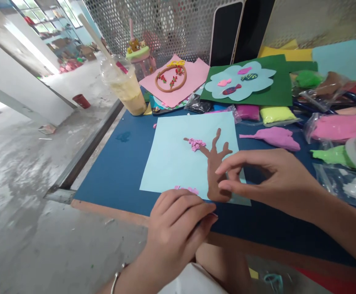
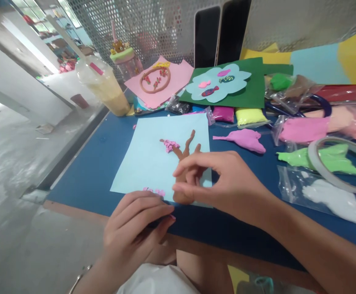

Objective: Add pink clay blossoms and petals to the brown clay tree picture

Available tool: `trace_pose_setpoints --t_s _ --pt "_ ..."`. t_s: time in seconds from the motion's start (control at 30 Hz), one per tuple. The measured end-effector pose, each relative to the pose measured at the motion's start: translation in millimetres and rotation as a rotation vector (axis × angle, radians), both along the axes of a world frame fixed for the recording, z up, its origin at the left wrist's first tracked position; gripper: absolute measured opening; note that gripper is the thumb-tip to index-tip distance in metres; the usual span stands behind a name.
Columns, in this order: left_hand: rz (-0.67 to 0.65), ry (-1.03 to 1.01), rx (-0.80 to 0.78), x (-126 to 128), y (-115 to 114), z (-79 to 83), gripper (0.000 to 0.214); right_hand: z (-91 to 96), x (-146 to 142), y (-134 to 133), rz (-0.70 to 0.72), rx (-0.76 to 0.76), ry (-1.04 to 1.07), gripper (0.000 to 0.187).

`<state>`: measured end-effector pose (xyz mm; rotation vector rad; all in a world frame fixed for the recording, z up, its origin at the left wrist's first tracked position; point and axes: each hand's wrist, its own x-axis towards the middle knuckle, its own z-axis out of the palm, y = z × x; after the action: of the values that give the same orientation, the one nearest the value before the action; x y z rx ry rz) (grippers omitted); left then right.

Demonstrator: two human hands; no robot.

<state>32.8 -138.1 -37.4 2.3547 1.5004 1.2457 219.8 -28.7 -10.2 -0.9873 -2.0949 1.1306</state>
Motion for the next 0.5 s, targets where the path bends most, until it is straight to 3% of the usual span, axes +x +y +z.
trace_pose_setpoints --t_s 0.23,0.5 --pt "0.115 0.078 0.221 2.2 7.5 11.9 0.010 1.6 0.0 -4.8 0.278 -0.037 -0.072 0.011" --pt "0.077 0.141 0.181 -0.5 2.6 14.5 0.017 0.5 0.1 -3.3 0.318 -0.063 -0.077 0.007"
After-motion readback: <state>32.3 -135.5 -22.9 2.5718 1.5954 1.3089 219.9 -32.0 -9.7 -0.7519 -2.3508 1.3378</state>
